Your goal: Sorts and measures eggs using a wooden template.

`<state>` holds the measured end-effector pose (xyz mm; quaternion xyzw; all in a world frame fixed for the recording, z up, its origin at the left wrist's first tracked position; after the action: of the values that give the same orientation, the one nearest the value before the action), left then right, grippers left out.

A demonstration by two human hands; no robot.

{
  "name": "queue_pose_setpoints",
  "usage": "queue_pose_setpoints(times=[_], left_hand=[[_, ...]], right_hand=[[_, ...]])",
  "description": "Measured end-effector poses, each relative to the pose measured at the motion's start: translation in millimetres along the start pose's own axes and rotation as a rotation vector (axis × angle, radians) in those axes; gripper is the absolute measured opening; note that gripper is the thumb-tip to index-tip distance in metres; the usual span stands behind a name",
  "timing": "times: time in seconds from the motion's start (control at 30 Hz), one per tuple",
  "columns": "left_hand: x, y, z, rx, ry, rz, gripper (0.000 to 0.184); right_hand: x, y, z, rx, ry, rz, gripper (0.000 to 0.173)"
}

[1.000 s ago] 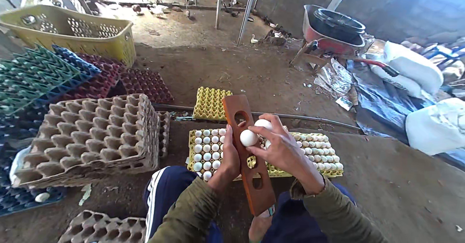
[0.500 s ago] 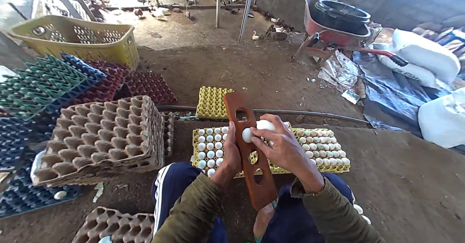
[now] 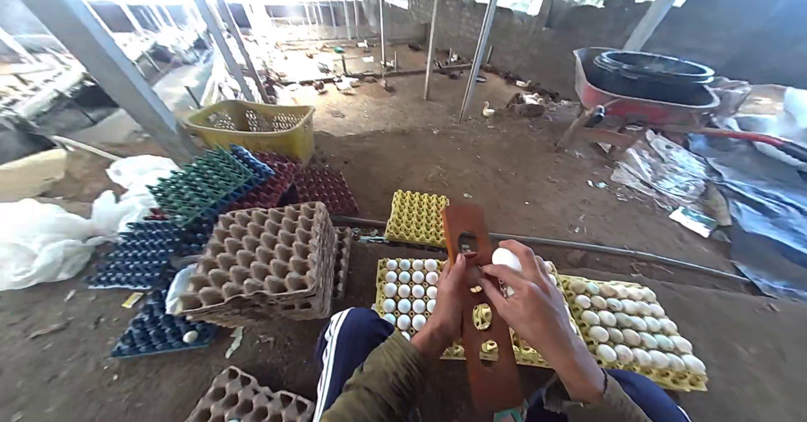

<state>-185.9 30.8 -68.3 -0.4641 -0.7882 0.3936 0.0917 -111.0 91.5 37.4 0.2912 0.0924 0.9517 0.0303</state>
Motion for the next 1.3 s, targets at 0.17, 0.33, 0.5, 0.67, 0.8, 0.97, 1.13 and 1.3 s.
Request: queue_pose_setpoints(times=[0.17,0.33,0.5,0.67,0.8,0.97,1.13,1.3], left_hand=[[-2.6,10.3,2.8,-0.193,-0.037,0.113,0.057],[-2.3,11.5,3.7,-0.32,-0.006,0.106,0.059],[-5.6,11.6,-5.0,-0.373,0.016,0.124,0.058],[-4.6,10.6,-6.8,-0.443,0.058,0.11,0.057],[-7.1,9.0,-10.4,-0.422,0.076,0.122,0.058],[-9.9,-5.8,-19.6,-0.387,0.185,0.041,0.056],[0.3,-25.9,1.8,-0.233,0.058,-0.037,0.059],[13.7,-30.2,24.2,-0.075,-0.072,-0.022,0.073]], right_hand=[[-3.9,-31.2,4.2,0.279,-0.037,-0.117,0.021],[-14.3,-64.9,-14.6,0.407,0.098,-0.222,0.034],[-19.4,-52.2,-38.9,0.511,0.174,-0.24,0.033],[-20.0,-50.7,-44.6,0.591,0.137,-0.208,0.028],[-19.4,-50.6,-45.1,0.669,0.085,-0.186,0.024],[-16.3,-55.9,-38.2,0.761,0.063,-0.201,0.05],[-19.0,-79.4,-27.4,0.623,0.117,-0.323,0.054],[-18.9,-75.4,10.1,0.278,0.125,-0.233,0.054]])
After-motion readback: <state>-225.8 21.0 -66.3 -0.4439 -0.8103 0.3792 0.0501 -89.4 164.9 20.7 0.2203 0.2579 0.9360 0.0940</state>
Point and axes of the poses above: each hand's wrist, its own x-axis towards the middle knuckle, its own z-axis out of the back of the hand, y = z × x, the point moved 10 cm from there along x, towards the middle knuckle, and after that the axes turned 10 degrees about z, right-handed, at the moved point
